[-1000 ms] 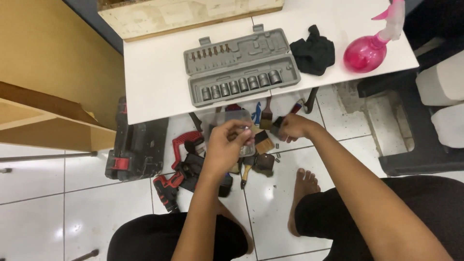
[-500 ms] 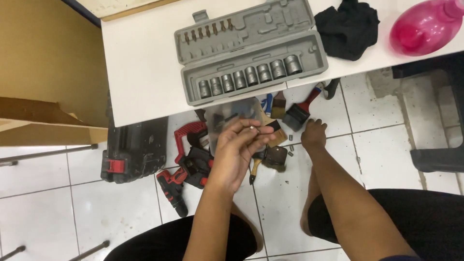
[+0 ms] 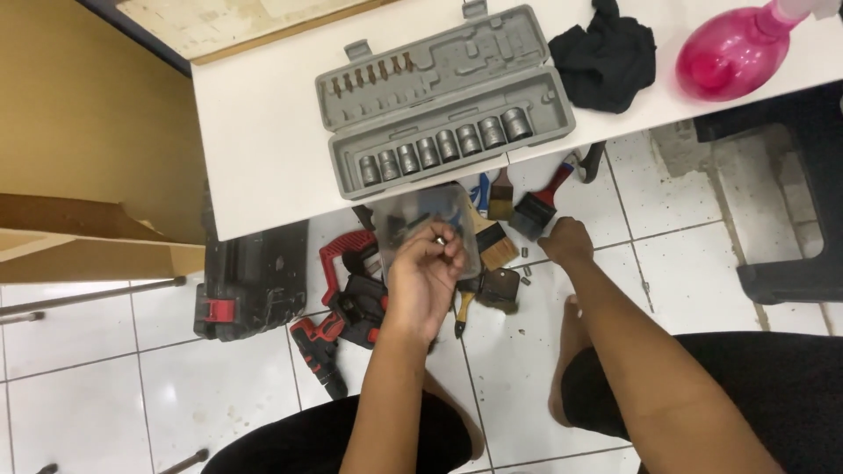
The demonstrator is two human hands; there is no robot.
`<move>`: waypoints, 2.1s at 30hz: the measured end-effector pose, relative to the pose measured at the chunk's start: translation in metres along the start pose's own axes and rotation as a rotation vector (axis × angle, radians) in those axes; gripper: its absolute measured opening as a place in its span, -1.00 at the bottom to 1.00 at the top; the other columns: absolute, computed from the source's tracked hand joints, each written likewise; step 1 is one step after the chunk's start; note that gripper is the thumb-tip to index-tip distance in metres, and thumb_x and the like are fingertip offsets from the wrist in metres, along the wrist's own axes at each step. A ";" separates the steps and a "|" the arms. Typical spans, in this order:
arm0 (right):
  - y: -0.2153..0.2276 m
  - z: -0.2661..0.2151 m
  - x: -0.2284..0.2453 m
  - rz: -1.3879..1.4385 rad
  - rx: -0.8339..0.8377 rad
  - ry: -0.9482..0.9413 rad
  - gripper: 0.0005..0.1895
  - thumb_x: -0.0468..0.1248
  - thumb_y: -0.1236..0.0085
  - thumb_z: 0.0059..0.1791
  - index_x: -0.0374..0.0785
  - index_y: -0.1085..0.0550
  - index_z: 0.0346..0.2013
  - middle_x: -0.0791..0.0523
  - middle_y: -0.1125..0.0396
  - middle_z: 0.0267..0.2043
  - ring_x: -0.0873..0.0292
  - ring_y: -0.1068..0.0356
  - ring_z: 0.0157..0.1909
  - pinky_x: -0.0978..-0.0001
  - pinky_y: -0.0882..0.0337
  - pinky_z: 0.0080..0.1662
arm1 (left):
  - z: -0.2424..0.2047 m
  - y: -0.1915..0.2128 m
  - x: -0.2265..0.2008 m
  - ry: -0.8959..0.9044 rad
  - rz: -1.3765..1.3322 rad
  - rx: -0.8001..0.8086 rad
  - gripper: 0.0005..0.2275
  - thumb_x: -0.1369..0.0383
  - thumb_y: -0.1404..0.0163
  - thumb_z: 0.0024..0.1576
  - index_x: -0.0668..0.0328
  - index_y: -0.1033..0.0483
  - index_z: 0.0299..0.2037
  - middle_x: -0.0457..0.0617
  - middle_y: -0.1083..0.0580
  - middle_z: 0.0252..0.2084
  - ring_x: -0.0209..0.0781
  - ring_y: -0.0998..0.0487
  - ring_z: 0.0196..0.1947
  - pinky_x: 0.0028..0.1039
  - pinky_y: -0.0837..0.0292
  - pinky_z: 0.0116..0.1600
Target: The person cleans metal socket bits by wiping them with a black cloth. They spray the bits with a pink spray bottle and then wipe them again before placing them back into a grey socket set case on a white table.
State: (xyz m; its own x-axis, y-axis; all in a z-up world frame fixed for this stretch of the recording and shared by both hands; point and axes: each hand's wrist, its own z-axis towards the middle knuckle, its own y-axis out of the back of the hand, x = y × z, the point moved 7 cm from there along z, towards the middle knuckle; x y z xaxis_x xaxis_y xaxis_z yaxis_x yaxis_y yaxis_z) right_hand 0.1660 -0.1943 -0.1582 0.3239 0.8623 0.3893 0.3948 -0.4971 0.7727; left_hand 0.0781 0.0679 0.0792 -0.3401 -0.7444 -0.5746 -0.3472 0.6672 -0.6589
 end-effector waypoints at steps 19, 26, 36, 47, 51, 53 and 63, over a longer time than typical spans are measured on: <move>0.270 -0.290 0.312 0.118 0.151 0.895 -0.64 -0.49 -0.18 -0.23 -0.47 -0.54 -0.13 -0.16 -0.50 -0.28 -0.21 -0.52 -0.13 -0.04 -0.46 0.02 | -0.047 -0.053 -0.049 -0.210 -0.371 0.283 -0.43 0.20 0.18 0.15 0.53 -0.34 0.29 0.43 -0.38 0.28 0.22 -0.34 0.37 -0.12 -0.20 0.45; 0.212 -0.294 0.308 -0.093 0.039 1.313 -0.76 -0.42 -0.27 -0.19 -0.23 -0.52 -0.25 0.09 -0.43 -0.31 -0.01 -0.38 -0.03 0.16 -0.29 0.07 | -0.045 -0.045 -0.034 -0.106 -0.450 0.287 -0.73 0.34 0.13 0.16 0.37 -0.54 -0.10 0.11 -0.48 -0.27 0.00 -0.58 -0.28 -0.34 -0.60 -0.10; 0.271 -0.248 0.297 0.349 0.101 1.015 -0.77 -0.40 -0.27 -0.14 -0.31 -0.58 -0.19 -0.05 -0.54 -0.19 -0.09 -0.46 -0.02 0.04 -0.38 0.13 | -0.055 -0.061 -0.047 -0.117 -0.322 0.169 -0.57 0.67 0.24 0.08 0.63 -0.36 0.19 0.51 -0.43 0.15 0.31 -0.46 0.22 -0.04 -0.34 0.36; 0.403 -0.176 0.191 0.009 -1.142 0.907 -0.78 -0.39 -0.03 -0.01 -0.41 -0.45 -0.09 -0.08 -0.28 -0.09 -0.08 -0.19 0.06 0.03 -0.15 0.10 | -0.058 -0.067 -0.060 -0.081 -0.438 0.019 -0.57 0.67 0.26 0.07 0.70 -0.33 0.19 0.55 -0.38 0.20 0.39 -0.40 0.27 -0.18 -0.35 0.37; 0.444 -0.122 0.090 0.263 -1.206 0.648 -0.42 -0.54 0.29 -0.30 -0.33 -0.47 -0.04 -0.16 -0.21 0.00 -0.10 -0.29 0.02 0.22 -0.28 0.06 | -0.056 -0.065 -0.061 -0.099 -0.398 0.016 -0.55 0.77 0.32 0.08 0.73 -0.30 0.23 0.56 -0.36 0.24 0.39 -0.37 0.30 -0.16 -0.33 0.39; 0.435 -0.112 0.085 0.330 -0.828 0.398 -0.33 -0.53 0.13 -0.25 -0.26 -0.33 0.18 -0.15 -0.11 0.21 -0.09 -0.17 0.20 0.14 -0.26 0.10 | -0.059 -0.070 -0.064 -0.093 -0.406 0.023 -0.55 0.77 0.31 0.08 0.73 -0.28 0.24 0.58 -0.33 0.28 0.41 -0.35 0.33 -0.14 -0.30 0.40; 0.379 -0.114 0.135 0.468 -0.489 0.637 -0.28 -0.25 -0.19 0.05 -0.39 -0.13 0.45 -0.07 -0.15 0.40 0.05 -0.16 0.37 0.26 -0.19 0.27 | -0.062 -0.082 -0.063 -0.089 -0.523 0.283 -0.43 0.37 0.20 0.11 0.71 -0.18 0.30 0.60 -0.19 0.37 0.43 -0.18 0.43 -0.01 -0.09 0.50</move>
State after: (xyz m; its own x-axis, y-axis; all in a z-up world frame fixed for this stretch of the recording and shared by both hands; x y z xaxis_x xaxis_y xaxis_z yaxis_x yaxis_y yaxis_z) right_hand 0.2618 -0.2558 0.2442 -0.2318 0.5463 0.8048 -0.1106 -0.8368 0.5362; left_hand 0.0735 0.0617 0.1991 -0.1082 -0.9796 -0.1694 -0.1983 0.1883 -0.9619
